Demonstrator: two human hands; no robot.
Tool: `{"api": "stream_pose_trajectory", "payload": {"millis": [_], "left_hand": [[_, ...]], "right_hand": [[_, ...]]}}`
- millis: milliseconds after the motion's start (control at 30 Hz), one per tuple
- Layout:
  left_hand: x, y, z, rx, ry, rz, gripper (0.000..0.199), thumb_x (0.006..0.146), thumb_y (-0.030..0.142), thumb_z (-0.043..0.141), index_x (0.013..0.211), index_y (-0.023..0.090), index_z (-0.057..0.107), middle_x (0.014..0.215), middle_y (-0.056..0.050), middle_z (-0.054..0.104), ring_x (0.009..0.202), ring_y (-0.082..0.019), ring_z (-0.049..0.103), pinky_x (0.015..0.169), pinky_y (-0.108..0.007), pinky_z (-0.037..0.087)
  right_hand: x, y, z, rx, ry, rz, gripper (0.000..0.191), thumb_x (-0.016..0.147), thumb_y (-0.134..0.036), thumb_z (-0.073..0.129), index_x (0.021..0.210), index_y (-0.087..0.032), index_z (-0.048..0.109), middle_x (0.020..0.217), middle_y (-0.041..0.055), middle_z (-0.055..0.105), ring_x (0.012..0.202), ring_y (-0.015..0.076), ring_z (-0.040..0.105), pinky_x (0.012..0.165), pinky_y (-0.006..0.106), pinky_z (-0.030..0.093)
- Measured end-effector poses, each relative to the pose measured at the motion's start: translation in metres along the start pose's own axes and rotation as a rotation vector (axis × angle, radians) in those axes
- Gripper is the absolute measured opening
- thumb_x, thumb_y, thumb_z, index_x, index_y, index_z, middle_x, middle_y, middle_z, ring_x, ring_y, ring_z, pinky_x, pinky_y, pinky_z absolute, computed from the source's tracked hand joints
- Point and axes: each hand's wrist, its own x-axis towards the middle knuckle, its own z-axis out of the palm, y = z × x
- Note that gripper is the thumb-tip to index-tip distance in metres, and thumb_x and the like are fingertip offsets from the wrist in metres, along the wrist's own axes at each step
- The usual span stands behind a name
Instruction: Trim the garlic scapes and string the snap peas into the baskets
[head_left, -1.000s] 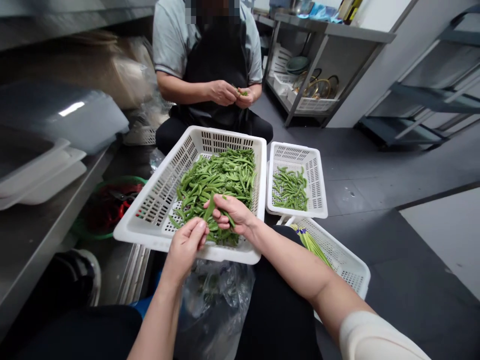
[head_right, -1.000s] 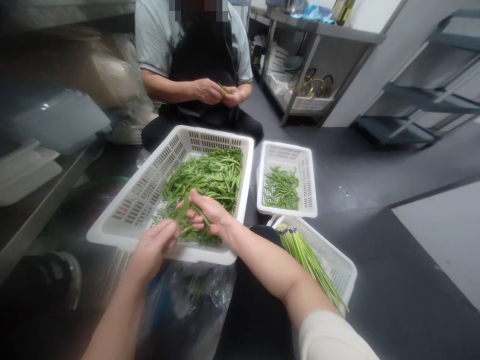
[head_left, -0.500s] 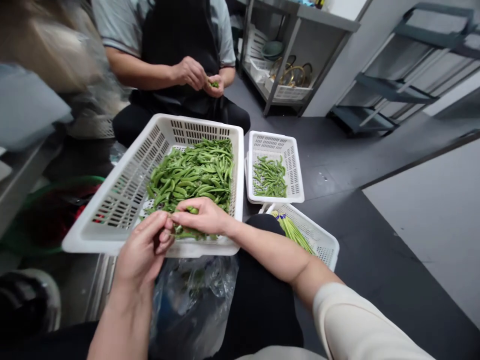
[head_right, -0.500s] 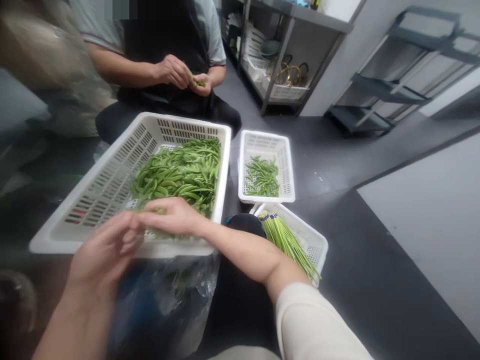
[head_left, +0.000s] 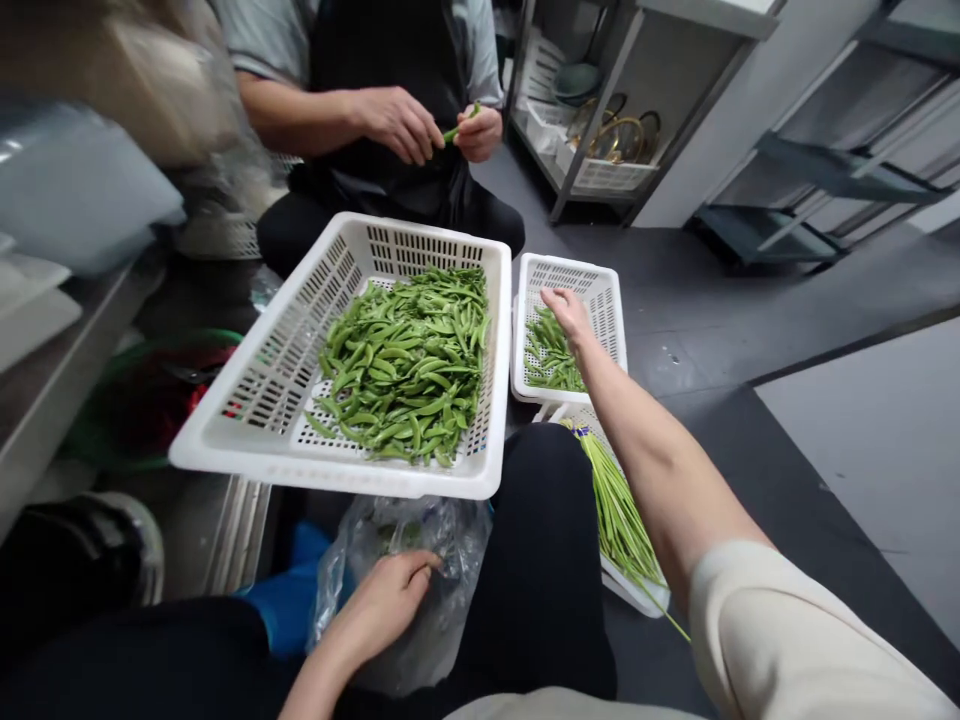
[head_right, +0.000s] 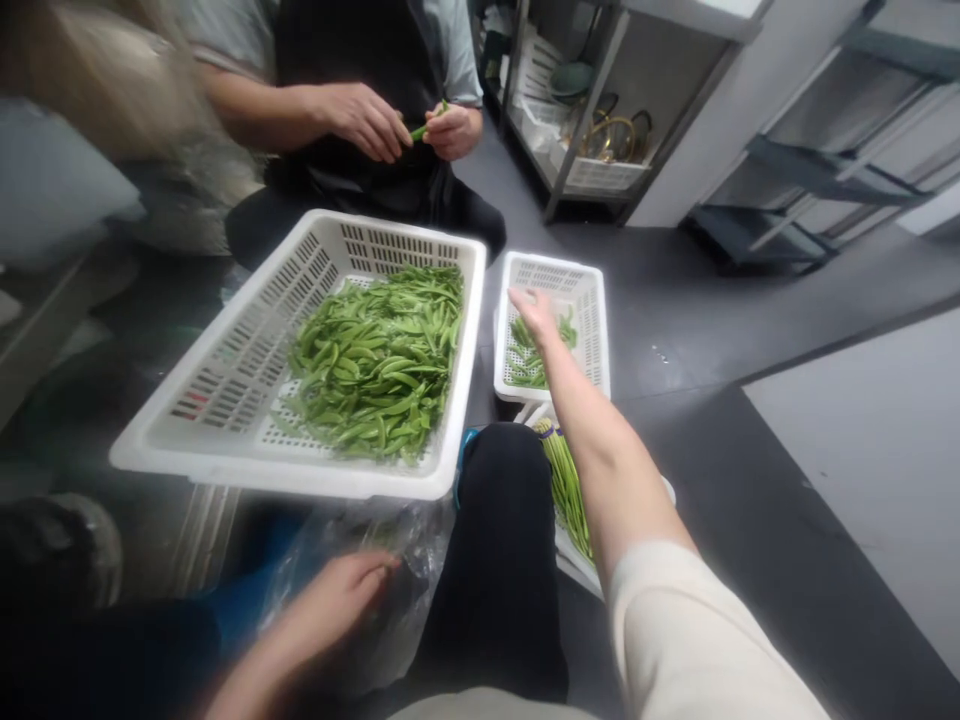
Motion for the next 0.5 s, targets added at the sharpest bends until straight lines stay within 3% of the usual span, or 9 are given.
{"api": "stream_pose_trajectory", "payload": {"millis": [67, 100, 167, 233, 300, 400, 500], "left_hand": [[0.014, -0.019, 0.011, 0.244, 0.036, -0.109, 0.036, 0.088, 0.029, 0.038, 0.100, 0.017, 0.070, 0.113, -0.013, 0.066, 0.104, -0.026, 0.062, 0.093, -0.038, 0.043], [0.019, -0.026, 0.014, 0.318, 0.050, -0.154, 0.035, 0.088, 0.028, 0.039, 0.099, 0.017, 0.070, 0.125, -0.015, 0.061, 0.111, -0.028, 0.059, 0.095, -0.040, 0.042], [0.024, -0.034, 0.013, 0.379, 0.070, -0.209, 0.031, 0.086, 0.024, 0.043, 0.092, 0.017, 0.072, 0.136, -0.014, 0.053, 0.116, -0.030, 0.056, 0.096, -0.040, 0.043], [0.023, -0.037, 0.007, 0.377, 0.097, -0.219, 0.027, 0.084, 0.019, 0.045, 0.087, 0.017, 0.072, 0.126, -0.014, 0.061, 0.111, -0.030, 0.060, 0.091, -0.040, 0.045], [0.020, -0.038, 0.001, 0.376, 0.122, -0.217, 0.026, 0.083, 0.018, 0.046, 0.089, 0.019, 0.071, 0.114, -0.012, 0.068, 0.105, -0.028, 0.063, 0.089, -0.039, 0.046], [0.017, -0.042, -0.007, 0.367, 0.175, -0.185, 0.026, 0.085, 0.020, 0.047, 0.095, 0.021, 0.071, 0.116, -0.009, 0.068, 0.111, -0.026, 0.061, 0.101, -0.041, 0.039], [0.011, -0.047, -0.011, 0.325, 0.247, -0.181, 0.032, 0.087, 0.024, 0.044, 0.105, 0.019, 0.070, 0.113, -0.011, 0.070, 0.109, -0.027, 0.062, 0.100, -0.039, 0.040]], "right_hand": [[-0.013, -0.015, 0.012, -0.086, 0.015, -0.152, 0.023, 0.080, -0.032, 0.055, 0.093, -0.014, 0.059, 0.105, 0.0106, 0.060, 0.103, 0.0197, 0.054, 0.094, 0.038, 0.041], [-0.026, -0.028, 0.021, -0.090, -0.083, -0.263, 0.022, 0.082, -0.030, 0.052, 0.095, -0.014, 0.060, 0.104, 0.0100, 0.061, 0.100, 0.0187, 0.055, 0.092, 0.036, 0.042], [-0.063, -0.058, 0.045, -0.147, -0.496, -0.557, 0.022, 0.086, -0.027, 0.046, 0.096, -0.015, 0.062, 0.099, 0.0079, 0.062, 0.092, 0.0166, 0.059, 0.084, 0.032, 0.046], [-0.104, -0.082, 0.072, -0.370, -0.964, -0.852, 0.020, 0.083, -0.023, 0.053, 0.097, -0.016, 0.064, 0.098, 0.0083, 0.062, 0.089, 0.0182, 0.060, 0.074, 0.030, 0.047], [-0.138, -0.096, 0.099, -0.682, -1.221, -1.022, 0.023, 0.082, -0.017, 0.051, 0.099, -0.017, 0.066, 0.103, 0.0107, 0.061, 0.085, 0.0205, 0.061, 0.063, 0.029, 0.045], [-0.162, -0.099, 0.124, -0.983, -1.326, -1.127, 0.029, 0.084, -0.010, 0.044, 0.100, -0.016, 0.067, 0.112, 0.0150, 0.057, 0.088, 0.0230, 0.061, 0.058, 0.029, 0.042], [-0.158, -0.097, 0.122, -1.022, -1.322, -1.081, 0.026, 0.083, -0.012, 0.045, 0.096, -0.015, 0.068, 0.111, 0.0146, 0.058, 0.087, 0.0217, 0.061, 0.058, 0.028, 0.039]]}}
